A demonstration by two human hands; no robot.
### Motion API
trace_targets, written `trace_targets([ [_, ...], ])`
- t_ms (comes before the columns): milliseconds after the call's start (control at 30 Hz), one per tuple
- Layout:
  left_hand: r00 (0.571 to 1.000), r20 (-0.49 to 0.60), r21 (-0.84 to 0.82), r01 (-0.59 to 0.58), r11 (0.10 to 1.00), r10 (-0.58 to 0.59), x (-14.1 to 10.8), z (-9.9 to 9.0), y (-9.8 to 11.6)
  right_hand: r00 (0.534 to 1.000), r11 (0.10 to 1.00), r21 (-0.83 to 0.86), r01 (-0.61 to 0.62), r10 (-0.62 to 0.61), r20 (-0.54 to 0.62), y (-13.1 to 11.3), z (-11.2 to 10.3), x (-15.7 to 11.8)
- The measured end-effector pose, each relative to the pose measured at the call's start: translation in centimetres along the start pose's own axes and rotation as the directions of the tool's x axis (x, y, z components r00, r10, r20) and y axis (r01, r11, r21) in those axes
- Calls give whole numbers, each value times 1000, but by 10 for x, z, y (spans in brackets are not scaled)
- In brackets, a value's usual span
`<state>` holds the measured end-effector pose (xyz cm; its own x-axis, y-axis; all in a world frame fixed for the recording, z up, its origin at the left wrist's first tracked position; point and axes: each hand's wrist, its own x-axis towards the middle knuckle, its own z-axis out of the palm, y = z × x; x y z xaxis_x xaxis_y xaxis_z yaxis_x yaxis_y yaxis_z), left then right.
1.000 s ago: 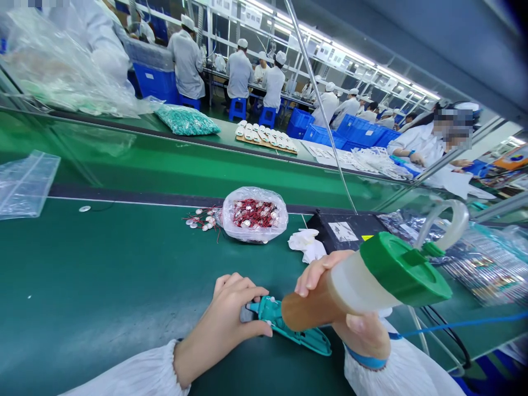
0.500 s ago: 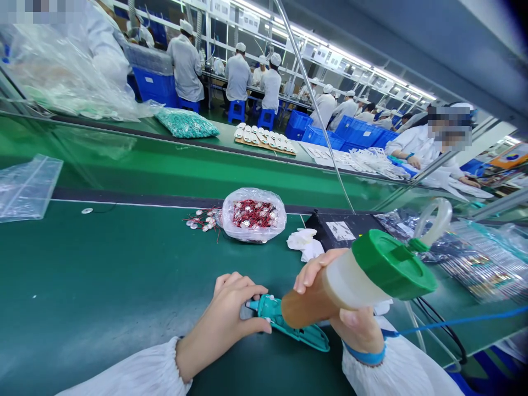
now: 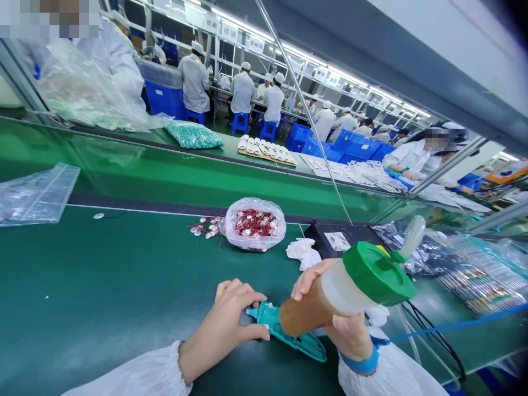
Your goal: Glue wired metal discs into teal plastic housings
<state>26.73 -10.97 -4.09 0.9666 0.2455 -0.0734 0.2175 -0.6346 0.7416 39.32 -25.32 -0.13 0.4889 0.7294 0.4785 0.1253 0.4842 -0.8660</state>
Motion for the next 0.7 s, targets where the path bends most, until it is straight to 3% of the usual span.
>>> trace_targets([
  [333, 999, -20, -31, -36, 999, 35, -2, 2, -4, 992, 992, 4, -123, 123, 0, -10, 3, 8],
  [533, 1000, 12, -24, -24, 999, 25, -2, 2, -4, 985, 991, -15, -132, 129, -116, -8, 1, 4],
  [700, 999, 11, -21, -31, 999, 31, -2, 1, -5, 979, 986, 1, -169, 168, -111, -11, 2, 4],
])
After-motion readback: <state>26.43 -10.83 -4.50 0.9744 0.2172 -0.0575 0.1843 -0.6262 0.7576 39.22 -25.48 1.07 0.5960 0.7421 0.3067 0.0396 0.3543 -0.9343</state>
